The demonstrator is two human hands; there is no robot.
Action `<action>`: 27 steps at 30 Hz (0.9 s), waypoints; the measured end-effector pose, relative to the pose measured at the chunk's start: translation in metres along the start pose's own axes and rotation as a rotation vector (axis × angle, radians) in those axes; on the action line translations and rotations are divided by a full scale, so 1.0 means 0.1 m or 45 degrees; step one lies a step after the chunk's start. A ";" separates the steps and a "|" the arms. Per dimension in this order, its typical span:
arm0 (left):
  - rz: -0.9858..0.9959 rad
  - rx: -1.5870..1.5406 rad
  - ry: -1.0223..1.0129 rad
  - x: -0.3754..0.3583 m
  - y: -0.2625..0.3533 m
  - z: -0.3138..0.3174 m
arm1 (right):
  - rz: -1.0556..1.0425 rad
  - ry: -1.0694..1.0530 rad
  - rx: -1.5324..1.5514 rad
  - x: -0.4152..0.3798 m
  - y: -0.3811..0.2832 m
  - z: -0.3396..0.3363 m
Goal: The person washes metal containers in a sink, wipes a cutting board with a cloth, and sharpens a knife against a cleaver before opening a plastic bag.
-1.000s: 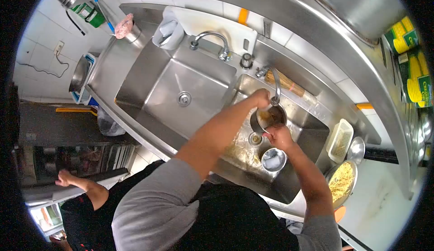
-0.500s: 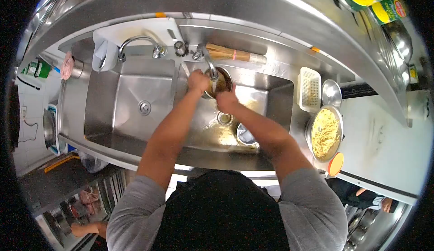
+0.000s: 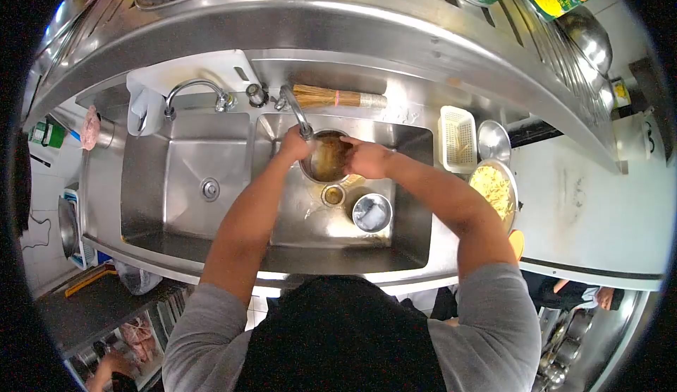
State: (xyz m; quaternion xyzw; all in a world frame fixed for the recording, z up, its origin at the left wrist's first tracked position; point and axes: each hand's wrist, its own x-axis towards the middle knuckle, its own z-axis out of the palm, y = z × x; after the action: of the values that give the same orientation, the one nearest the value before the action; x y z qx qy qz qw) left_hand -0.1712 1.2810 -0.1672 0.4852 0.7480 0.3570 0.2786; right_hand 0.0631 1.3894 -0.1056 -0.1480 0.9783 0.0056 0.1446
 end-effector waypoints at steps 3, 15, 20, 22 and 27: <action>-0.017 0.260 -0.320 0.37 0.05 0.17 | 0.160 -0.172 -0.009 -0.01 -0.12 0.19; -0.496 -0.221 0.065 0.18 -0.49 0.05 | 0.630 -0.085 0.481 0.89 -0.25 0.51; -0.533 -0.267 0.493 0.17 -0.65 0.75 | 1.154 -0.006 0.718 1.17 -0.27 0.13; -0.364 0.047 0.080 0.12 -0.40 0.34 | 0.951 0.037 0.608 0.87 -0.26 0.31; -0.296 0.009 0.256 0.04 0.06 0.22 | 0.674 0.056 0.487 0.68 -0.16 0.55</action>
State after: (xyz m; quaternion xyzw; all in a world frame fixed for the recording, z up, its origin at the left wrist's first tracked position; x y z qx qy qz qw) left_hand -0.1526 1.2919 -0.1752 0.3581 0.8246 0.3664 0.2399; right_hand 0.0210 1.3578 -0.1770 0.1412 0.9690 -0.1442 0.1424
